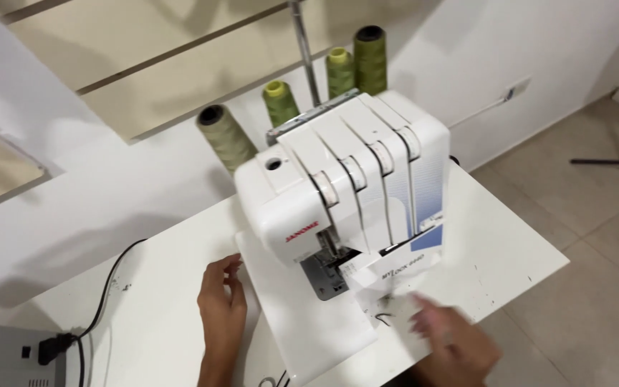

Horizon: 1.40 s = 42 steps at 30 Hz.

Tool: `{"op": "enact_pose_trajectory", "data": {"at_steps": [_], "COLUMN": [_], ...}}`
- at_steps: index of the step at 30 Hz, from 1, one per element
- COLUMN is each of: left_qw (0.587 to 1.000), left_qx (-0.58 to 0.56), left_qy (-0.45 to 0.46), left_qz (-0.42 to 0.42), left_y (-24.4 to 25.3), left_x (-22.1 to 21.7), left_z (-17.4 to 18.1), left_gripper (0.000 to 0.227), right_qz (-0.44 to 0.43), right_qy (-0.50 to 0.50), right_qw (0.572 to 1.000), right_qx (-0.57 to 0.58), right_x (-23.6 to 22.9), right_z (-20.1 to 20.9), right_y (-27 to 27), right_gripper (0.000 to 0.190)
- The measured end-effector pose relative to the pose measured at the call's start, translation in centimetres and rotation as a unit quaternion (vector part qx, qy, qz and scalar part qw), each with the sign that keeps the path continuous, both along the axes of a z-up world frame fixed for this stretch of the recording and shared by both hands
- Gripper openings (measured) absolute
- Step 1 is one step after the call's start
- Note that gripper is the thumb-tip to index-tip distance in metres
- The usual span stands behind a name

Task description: Using a serger machine to finish the edges of small fabric pieces and trimming the excess thread with scissors.

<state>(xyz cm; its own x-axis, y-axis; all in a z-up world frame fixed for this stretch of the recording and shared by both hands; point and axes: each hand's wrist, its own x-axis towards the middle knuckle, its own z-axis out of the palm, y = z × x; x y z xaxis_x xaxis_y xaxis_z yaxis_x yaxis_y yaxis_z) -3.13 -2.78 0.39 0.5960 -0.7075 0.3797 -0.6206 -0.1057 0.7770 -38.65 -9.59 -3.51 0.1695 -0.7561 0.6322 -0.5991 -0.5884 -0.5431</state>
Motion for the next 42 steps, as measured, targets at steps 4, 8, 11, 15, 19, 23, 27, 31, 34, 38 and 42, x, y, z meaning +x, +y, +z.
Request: {"op": "enact_pose_trajectory", "data": {"at_steps": [4,8,11,15,19,23,27,31,34,38,42], "left_qw": [1.000,1.000,0.999,0.999,1.000,0.999,0.999,0.999,0.999,0.999,1.000], "left_qx": [0.016,0.019,0.033,0.029,0.017,0.035,0.032,0.030,0.028,0.027,0.021], "left_qy": [-0.022,-0.009,-0.003,-0.003,-0.017,0.003,0.011,0.014,-0.003,-0.001,-0.009], "left_qz": [0.013,0.020,0.023,0.023,0.018,0.022,0.027,0.012,0.024,0.017,0.014], "left_y": [-0.5,-0.5,-0.9,-0.7,-0.7,-0.7,-0.6,-0.6,-0.4,-0.7,-0.6], "left_x": [-0.5,-0.7,-0.5,-0.5,-0.7,-0.9,-1.0,-0.9,-0.7,-0.9,-0.9], "left_z": [-0.3,0.0,-0.5,-0.7,-0.4,-0.5,-0.1,-0.4,-0.4,-0.3,-0.3], "left_gripper": [0.045,0.048,0.046,0.047,0.046,0.046,0.046,0.048,0.045,0.046,0.046], "right_qz": [0.204,0.029,0.093,0.089,0.013,0.152,0.035,0.190,0.061,0.108,0.095], "right_qy": [-0.042,-0.102,-0.066,-0.086,-0.086,-0.109,-0.179,-0.219,-0.379,-0.372,-0.334], "right_qw": [0.978,0.992,0.990,0.991,0.995,0.981,0.982,0.954,0.906,0.895,0.921], "right_qx": [-0.023,-0.067,-0.085,-0.044,-0.049,-0.047,0.054,0.081,0.178,0.222,0.174], "right_x": [1.6,0.2,0.4,0.6,-0.5,0.3,-0.9,1.1,1.0,1.7,1.2], "right_z": [2.2,0.9,0.0,-1.2,-1.3,-1.5,-2.3,1.2,0.9,0.6,1.1], "right_y": [1.7,-0.8,-0.2,0.5,-0.9,0.0,-2.6,-1.0,-2.1,-1.9,-3.0], "right_gripper": [0.026,0.024,0.024,0.036,0.021,0.030,0.018,0.022,0.019,0.032,0.033]}}
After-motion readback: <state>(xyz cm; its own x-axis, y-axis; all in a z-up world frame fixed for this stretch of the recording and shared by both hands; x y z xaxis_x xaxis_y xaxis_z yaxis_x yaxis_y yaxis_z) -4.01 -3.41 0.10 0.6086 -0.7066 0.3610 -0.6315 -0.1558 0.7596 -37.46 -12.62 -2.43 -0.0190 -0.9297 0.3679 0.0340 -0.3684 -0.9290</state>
